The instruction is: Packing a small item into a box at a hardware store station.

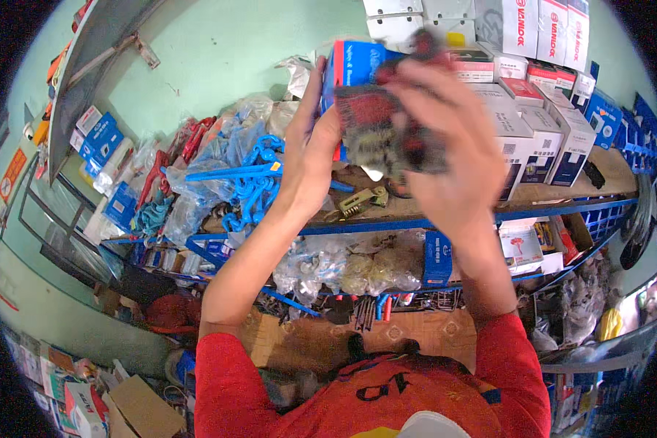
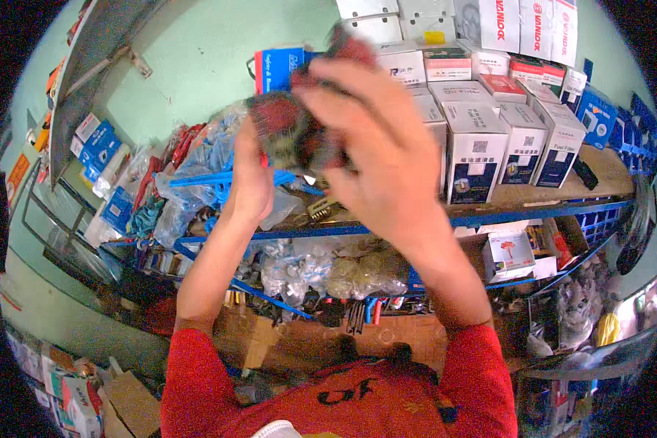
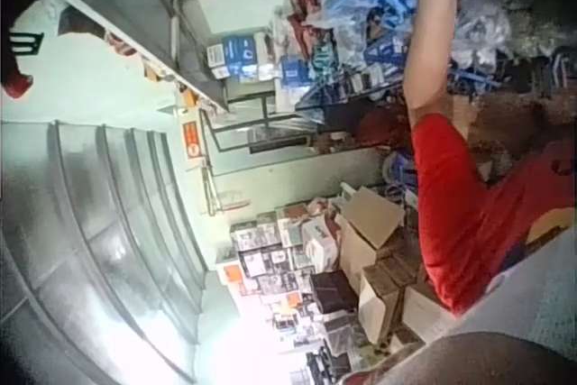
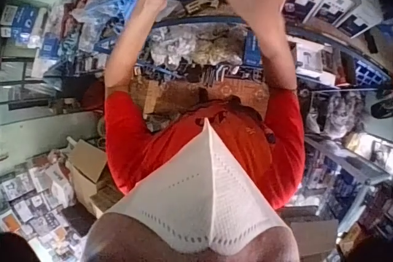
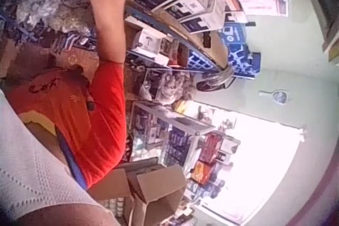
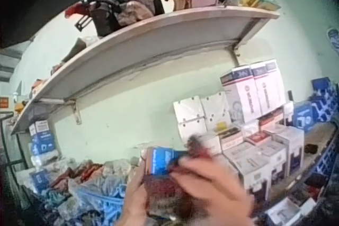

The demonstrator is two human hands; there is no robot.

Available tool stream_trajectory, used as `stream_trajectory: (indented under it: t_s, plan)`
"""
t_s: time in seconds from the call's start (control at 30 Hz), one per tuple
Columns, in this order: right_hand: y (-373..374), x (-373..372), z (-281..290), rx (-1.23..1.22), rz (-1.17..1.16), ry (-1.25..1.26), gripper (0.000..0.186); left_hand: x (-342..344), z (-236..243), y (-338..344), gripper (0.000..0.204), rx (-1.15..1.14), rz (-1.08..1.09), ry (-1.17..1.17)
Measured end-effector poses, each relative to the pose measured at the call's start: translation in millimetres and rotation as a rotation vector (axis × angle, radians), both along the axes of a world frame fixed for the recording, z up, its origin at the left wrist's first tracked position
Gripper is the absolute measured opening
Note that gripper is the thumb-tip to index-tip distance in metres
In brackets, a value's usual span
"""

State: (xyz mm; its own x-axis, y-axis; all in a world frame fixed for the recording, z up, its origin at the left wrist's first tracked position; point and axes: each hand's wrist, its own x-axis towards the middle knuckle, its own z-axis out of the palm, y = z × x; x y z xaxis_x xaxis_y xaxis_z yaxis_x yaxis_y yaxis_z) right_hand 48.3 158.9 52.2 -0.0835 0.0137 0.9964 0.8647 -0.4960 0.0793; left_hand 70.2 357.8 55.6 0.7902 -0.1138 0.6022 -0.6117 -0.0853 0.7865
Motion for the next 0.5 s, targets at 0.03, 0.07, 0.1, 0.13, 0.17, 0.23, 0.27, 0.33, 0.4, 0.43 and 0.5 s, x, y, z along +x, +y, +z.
stream_trajectory:
  t_s: [0.03, 0.07, 0.1, 0.13, 0.17, 0.23, 0.27, 0.33, 0.4, 0.43, 0.5]
  plan:
    - [3, -4, -16, -0.012, -0.002, 0.002, 0.033, -4, 5, -6, 0.100, -0.014, -0.025, -0.057]
    - [8, -8, -34, 0.003, 0.074, 0.143, 0.030, -9, 9, -7, 0.100, -0.023, -0.023, -0.061]
    - [11, -6, -41, 0.016, 0.148, 0.280, 0.028, -9, 13, -5, 0.101, -0.044, -0.051, -0.039]
    - [7, 0, -41, 0.005, 0.146, 0.273, 0.028, -8, 14, -4, 0.102, -0.065, -0.081, -0.016]
    - [5, 3, -40, 0.090, 0.123, 0.183, 0.032, -11, 13, -2, 0.107, 0.011, -0.056, -0.035]
    - [6, 11, -26, 0.239, 0.050, 0.022, 0.036, -7, 9, 7, 0.109, 0.130, 0.029, -0.082]
    - [6, 12, -6, 0.297, -0.003, -0.044, 0.036, -10, 9, 10, 0.108, 0.181, 0.035, -0.069]
    - [16, 16, 10, 0.149, 0.041, -0.131, 0.034, -7, -1, 7, 0.106, 0.051, 0.009, -0.053]
    - [28, 11, -8, 0.056, 0.040, -0.002, 0.038, -6, 12, 12, 0.104, -0.051, -0.210, 0.050]
    - [26, 5, -23, -0.002, -0.041, 0.067, 0.042, -5, 13, 22, 0.102, 0.009, -0.125, 0.127]
    - [15, -3, -64, -0.026, -0.004, 0.279, 0.024, -12, 7, 39, 0.103, 0.058, -0.151, 0.106]
